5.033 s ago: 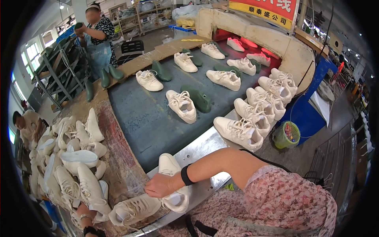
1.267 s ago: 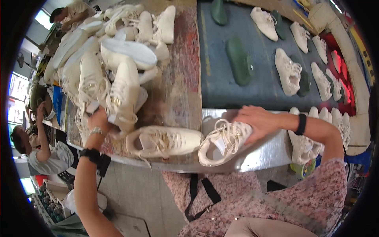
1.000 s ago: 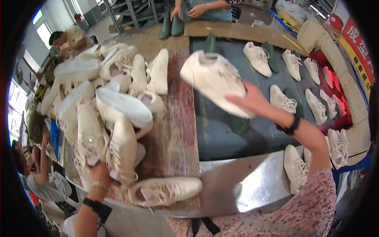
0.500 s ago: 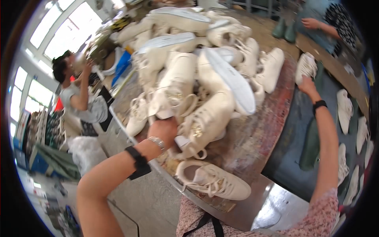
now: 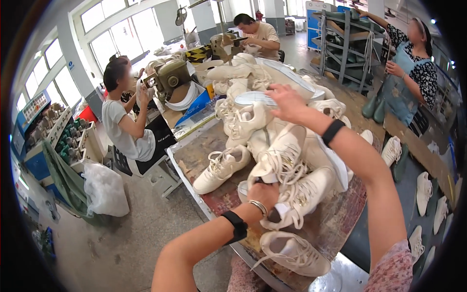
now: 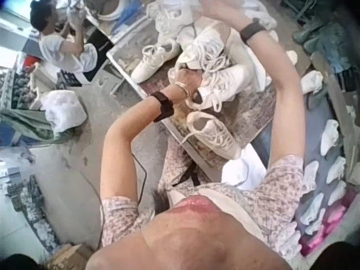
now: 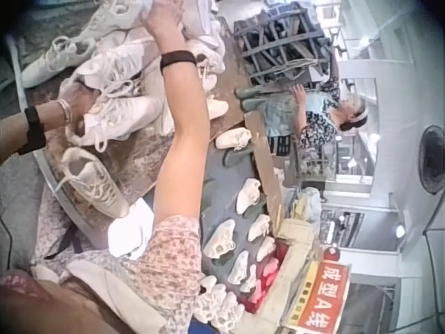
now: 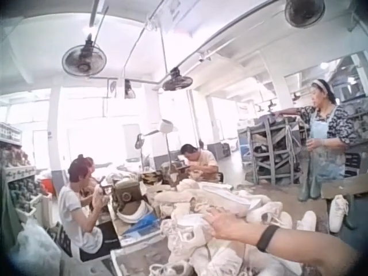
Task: The recorder is sorting newly manufactured white sneakers onto a conveyor belt in a factory setting.
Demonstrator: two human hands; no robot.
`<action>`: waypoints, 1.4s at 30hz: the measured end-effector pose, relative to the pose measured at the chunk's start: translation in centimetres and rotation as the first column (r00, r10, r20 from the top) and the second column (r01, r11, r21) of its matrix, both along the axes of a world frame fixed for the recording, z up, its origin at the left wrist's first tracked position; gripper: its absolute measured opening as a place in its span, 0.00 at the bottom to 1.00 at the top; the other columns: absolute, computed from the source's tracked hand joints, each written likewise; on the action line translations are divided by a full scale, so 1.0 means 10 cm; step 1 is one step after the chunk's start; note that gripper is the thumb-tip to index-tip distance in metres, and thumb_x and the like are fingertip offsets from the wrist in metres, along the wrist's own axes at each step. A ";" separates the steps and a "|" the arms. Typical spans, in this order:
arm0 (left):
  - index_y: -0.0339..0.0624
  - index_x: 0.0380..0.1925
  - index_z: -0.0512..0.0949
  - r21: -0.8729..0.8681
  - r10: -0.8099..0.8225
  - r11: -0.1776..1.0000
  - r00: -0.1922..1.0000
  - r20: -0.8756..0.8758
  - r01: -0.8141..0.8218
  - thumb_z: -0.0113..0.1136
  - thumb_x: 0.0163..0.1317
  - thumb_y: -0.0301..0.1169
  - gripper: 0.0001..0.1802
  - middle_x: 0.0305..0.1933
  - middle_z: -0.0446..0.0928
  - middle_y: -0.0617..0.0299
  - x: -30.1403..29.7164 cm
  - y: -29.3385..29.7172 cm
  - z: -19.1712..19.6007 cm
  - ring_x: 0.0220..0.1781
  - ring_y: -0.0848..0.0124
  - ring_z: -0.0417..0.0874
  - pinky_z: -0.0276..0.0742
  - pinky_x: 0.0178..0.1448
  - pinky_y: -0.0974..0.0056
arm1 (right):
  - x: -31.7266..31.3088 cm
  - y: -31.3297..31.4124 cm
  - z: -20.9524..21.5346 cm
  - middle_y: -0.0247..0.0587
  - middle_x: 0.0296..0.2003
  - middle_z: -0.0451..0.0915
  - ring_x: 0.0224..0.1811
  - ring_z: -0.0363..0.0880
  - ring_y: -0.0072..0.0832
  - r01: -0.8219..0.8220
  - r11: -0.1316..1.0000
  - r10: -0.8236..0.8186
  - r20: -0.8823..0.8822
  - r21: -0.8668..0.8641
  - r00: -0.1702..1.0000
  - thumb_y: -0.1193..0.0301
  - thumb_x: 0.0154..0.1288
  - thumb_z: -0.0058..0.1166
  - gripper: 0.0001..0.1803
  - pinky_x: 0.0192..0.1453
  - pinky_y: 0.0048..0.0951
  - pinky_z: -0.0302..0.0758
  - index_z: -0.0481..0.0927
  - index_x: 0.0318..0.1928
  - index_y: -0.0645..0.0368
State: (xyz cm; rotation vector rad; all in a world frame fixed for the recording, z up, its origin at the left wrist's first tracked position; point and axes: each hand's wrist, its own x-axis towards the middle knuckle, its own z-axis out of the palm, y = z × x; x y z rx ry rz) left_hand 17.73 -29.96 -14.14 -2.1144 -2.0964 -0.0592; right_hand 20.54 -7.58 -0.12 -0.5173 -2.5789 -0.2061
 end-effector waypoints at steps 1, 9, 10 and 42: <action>0.33 0.33 0.72 0.001 0.006 1.000 1.000 0.007 -0.006 0.51 0.53 0.28 0.10 0.22 0.79 0.53 -0.02 0.00 0.01 0.24 0.59 0.82 0.76 0.25 0.58 | -0.28 -0.04 0.03 0.47 0.57 0.66 0.58 0.65 0.45 -0.006 1.000 0.006 0.007 0.001 1.000 0.67 0.51 0.57 0.28 0.61 0.40 0.65 0.70 0.55 0.53; 0.34 0.28 0.73 0.077 -0.107 0.992 0.992 0.067 0.102 0.52 0.51 0.28 0.08 0.17 0.77 0.56 -0.09 -0.04 -0.01 0.17 0.65 0.80 0.74 0.20 0.63 | -0.85 1.21 0.00 0.50 0.66 0.52 0.67 0.55 0.48 0.685 0.706 -0.671 0.139 -0.180 0.728 0.65 0.49 0.61 0.46 0.65 0.49 0.58 0.51 0.67 0.51; 0.34 0.28 0.73 0.082 -0.121 0.990 0.989 0.088 0.114 0.52 0.51 0.28 0.08 0.17 0.77 0.56 -0.07 -0.05 -0.01 0.17 0.65 0.80 0.74 0.20 0.63 | -0.69 1.48 -0.12 0.50 0.67 0.50 0.67 0.54 0.49 0.696 0.699 -0.682 0.138 -0.165 0.718 0.63 0.46 0.64 0.51 0.66 0.49 0.58 0.47 0.68 0.50; 0.37 0.48 0.67 -0.293 0.035 0.947 0.948 -0.318 -0.133 0.70 0.38 0.40 0.37 0.41 0.79 0.53 0.22 0.11 0.28 0.45 0.63 0.81 0.78 0.48 0.63 | 5.00 -2.29 -2.05 0.40 0.44 0.76 0.40 0.78 0.36 -0.943 -0.162 -0.937 -0.255 -0.292 0.240 0.35 0.59 0.39 0.34 0.35 0.30 0.78 0.71 0.53 0.48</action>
